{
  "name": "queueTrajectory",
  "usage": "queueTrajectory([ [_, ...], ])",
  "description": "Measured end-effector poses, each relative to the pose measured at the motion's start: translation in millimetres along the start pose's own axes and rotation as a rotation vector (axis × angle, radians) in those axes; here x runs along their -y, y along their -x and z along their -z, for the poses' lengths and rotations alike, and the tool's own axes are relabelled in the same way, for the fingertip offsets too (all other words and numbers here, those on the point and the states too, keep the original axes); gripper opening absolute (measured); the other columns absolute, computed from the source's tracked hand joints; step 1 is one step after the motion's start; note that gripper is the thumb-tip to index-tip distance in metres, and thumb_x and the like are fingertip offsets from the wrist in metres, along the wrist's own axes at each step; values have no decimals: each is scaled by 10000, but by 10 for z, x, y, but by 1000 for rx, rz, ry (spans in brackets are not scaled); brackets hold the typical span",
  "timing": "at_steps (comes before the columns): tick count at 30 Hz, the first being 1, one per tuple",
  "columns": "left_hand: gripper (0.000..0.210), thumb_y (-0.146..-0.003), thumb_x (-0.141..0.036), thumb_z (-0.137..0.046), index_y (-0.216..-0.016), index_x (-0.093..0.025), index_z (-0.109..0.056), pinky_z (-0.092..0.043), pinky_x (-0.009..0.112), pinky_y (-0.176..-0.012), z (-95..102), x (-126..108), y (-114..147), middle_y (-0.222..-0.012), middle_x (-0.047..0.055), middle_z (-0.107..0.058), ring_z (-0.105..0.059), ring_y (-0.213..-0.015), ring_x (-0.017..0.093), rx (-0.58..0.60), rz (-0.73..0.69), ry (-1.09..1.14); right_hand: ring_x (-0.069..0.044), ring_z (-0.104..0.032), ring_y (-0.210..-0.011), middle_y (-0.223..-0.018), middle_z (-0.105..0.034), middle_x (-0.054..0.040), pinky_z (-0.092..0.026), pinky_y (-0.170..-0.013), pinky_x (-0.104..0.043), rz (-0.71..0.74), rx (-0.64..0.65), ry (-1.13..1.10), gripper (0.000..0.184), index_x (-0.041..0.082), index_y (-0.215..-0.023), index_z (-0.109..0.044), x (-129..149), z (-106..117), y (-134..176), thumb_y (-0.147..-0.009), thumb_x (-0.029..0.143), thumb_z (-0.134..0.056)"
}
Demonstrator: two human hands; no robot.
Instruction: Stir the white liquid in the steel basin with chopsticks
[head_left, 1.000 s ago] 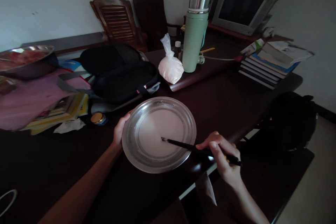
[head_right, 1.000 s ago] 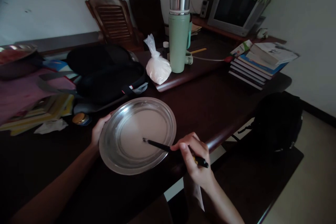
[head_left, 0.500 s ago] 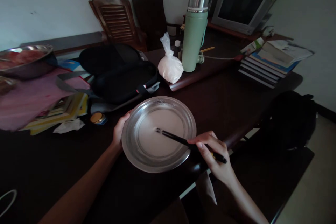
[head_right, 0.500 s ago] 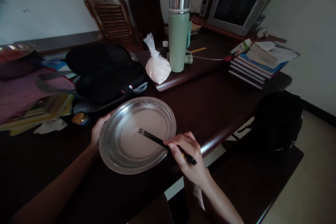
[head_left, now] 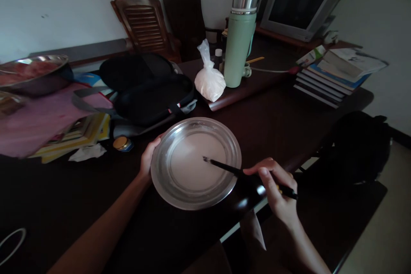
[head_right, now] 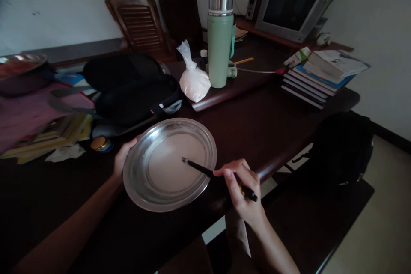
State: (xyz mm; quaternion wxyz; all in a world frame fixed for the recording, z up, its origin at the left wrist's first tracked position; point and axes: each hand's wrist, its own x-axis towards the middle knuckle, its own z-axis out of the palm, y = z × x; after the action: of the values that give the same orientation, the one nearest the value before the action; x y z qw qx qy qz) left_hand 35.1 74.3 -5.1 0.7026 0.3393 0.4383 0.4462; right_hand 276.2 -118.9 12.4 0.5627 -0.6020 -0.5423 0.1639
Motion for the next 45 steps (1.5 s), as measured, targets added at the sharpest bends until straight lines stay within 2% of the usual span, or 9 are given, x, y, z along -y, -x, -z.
queueTrajectory([
  [2, 172, -750, -296, -616, -857, -203, -714, -559, 328, -758, -4, -4, 7, -652, 8, -681, -689, -841, 263, -13, 10, 4, -164, -617, -719, -777, -702, -23, -447, -648, -315, -25, 9, -33, 248, 239, -862, -702, 13, 10, 13, -974, 218, -482],
  [6, 173, -756, -288, -607, -860, -202, -715, -559, 335, -758, -13, -13, 20, -670, 8, -683, -692, -843, 262, -26, 18, -2, -177, -650, -743, -793, -721, -18, -469, -706, -343, 54, 151, -39, 224, 246, -904, -708, 30, -28, -1, -965, 213, -495],
  [12, 180, -715, -290, -654, -852, -188, -710, -556, 306, -769, -9, -7, 15, -699, 18, -696, -689, -865, 257, 11, 5, 15, -154, -627, -728, -790, -705, -9, -453, -659, -311, -12, -5, -22, 231, 244, -880, -702, 7, 8, 5, -968, 203, -493],
  [17, 254, -698, -312, -702, -910, -170, -712, -561, 298, -761, 24, 9, -2, -726, 22, -713, -692, -864, 254, 31, 5, 27, -158, -637, -745, -795, -714, -4, -464, -691, -315, 48, 142, -44, 214, 249, -907, -706, 25, -30, -6, -961, 196, -506],
  [22, 265, -702, -303, -698, -921, -154, -711, -555, 316, -806, 37, 13, -12, -716, 30, -706, -690, -882, 257, 42, -6, 31, -146, -626, -724, -799, -707, -1, -448, -650, -297, -10, -19, -7, 218, 248, -887, -702, 10, 1, 12, -965, 198, -504],
  [28, 222, -724, -309, -675, -903, -182, -709, -558, 314, -783, 22, 8, -8, -739, 26, -709, -684, -905, 264, 25, -13, 4, -148, -640, -746, -808, -721, 6, -469, -690, -301, 51, 135, -48, 210, 257, -910, -703, 17, -35, 5, -961, 198, -508],
  [34, 214, -744, -304, -649, -909, -186, -716, -556, 312, -783, 27, 9, 1, -749, 25, -711, -688, -884, 255, 23, -4, 4, -151, -626, -705, -779, -709, -12, -456, -632, -296, -24, -12, -33, 228, 239, -866, -703, 7, -4, 14, -964, 206, -500],
  [39, 192, -774, -292, -622, -893, -183, -724, -557, 299, -757, 38, 14, -15, -714, 9, -709, -692, -860, 256, 39, -10, 10, -157, -659, -749, -808, -728, -4, -480, -690, -307, 63, 155, -37, 206, 251, -919, -709, 23, -47, -20, -952, 192, -515],
  [45, 204, -744, -296, -636, -891, -183, -722, -560, 320, -755, 17, 18, -18, -643, 7, -683, -696, -832, 259, 1, -1, 13, -157, -633, -702, -771, -707, -11, -461, -642, -302, -22, -5, -43, 234, 243, -869, -694, 5, -13, 12, -969, 203, -487],
])
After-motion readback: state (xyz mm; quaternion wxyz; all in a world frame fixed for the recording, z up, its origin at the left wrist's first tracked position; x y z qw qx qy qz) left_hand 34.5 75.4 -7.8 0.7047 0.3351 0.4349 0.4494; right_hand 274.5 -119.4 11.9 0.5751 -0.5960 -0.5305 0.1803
